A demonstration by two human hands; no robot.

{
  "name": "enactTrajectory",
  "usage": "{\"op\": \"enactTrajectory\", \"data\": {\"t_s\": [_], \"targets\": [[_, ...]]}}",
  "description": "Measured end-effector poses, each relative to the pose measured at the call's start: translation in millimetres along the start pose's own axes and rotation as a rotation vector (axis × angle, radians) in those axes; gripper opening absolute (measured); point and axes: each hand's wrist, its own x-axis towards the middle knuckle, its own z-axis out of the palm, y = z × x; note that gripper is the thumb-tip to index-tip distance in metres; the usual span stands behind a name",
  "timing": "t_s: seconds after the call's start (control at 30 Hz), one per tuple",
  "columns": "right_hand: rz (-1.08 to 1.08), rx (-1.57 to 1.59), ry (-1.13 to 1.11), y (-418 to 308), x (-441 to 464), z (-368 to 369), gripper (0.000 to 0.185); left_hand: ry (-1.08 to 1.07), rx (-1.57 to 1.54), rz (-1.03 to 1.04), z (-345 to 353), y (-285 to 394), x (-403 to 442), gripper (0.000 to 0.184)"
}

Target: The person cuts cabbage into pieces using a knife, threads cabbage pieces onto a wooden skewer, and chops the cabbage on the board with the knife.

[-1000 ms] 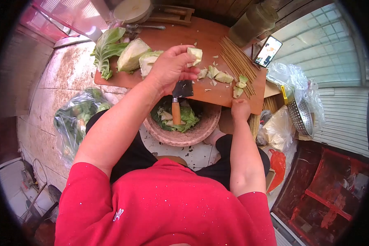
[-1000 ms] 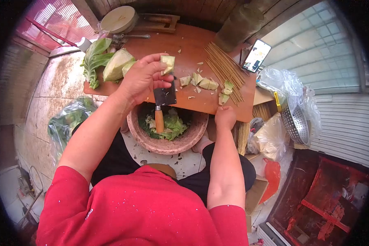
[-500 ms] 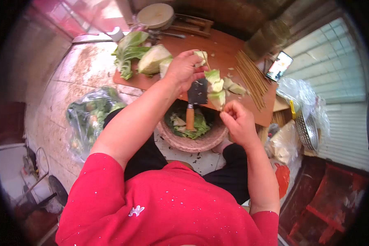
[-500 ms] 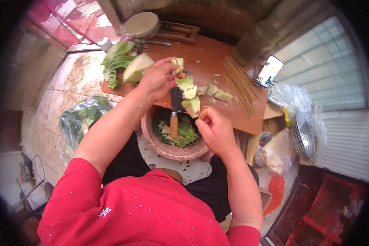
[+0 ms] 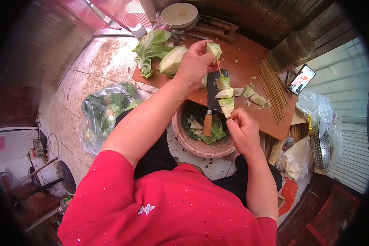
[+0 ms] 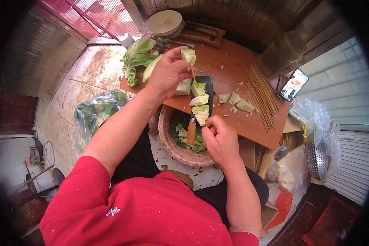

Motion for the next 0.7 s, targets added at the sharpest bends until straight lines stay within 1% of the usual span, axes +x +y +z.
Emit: {"op": "enactTrajectory", "data": {"t_s": [0.03,0.1,0.13,0.2,0.23,0.3,0.33,0.4,0.5,0.53,0.57,0.6,0.67,0.7], "targets": [[-0.009,0.0,0.013,-0.8,-0.7,0.4,0.01,-0.001,0.003,-0.003,0.3,-0.4,-0.3,0.042],[-0.015,0.002,0.029,-1.1,-2.5,0.4,0.009,-0.026,0.184,0.148,0.6,-1.4,-1.4,0.045],[-0.014,0.035,0.043,-1.2,-3.4,0.3,0.01,-0.028,0.186,0.146,-0.6,-3.1,-0.6,0.045],[-0.011,0.069,0.059,-0.6,-5.4,1.6,0.01,-0.068,0.429,0.268,-2.2,-4.2,0.1,0.045],[-0.014,0.098,0.096,0.4,-6.5,2.8,0.01,-0.069,0.429,0.267,-1.3,-3.2,-1.0,0.045],[-0.012,0.127,0.136,2.5,-9.5,4.8,0.01,-0.112,0.231,0.115,2.3,0.1,-4.1,0.046],[-0.031,0.123,0.161,3.5,-10.8,5.8,0.011,-0.114,0.231,0.113,3.3,1.8,-5.1,0.046],[-0.048,0.12,0.186,4.5,-13.6,4.8,0.011,-0.168,0.236,0.026,3.2,3.7,-6.7,0.045],[-0.001,0.211,0.154,2.3,-17.6,0.9,0.013,-0.236,0.267,0.014,0.1,5.3,-6.9,0.044],[0.038,0.305,0.144,1.5,-19.2,1.3,0.013,-0.237,0.269,0.011,0.1,7.2,-7.6,0.044],[0.076,0.399,0.135,0.5,-20.3,1.6,0.014,-0.243,0.203,-0.039,0.5,9.5,-8.1,0.043],[0.079,0.401,0.136,-2.1,-21.1,1.2,0.014,-0.248,0.136,-0.09,1.6,11.1,-9.0,0.042],[0.129,0.558,0.099,-8.3,-22.3,-0.3,0.013,-0.257,0.116,-0.102,2.2,9.2,-9.9,0.042],[0.131,0.561,0.1,-10.0,-22.4,-1.0,0.013,-0.265,0.095,-0.112,2.6,8.8,-10.5,0.041]]}}
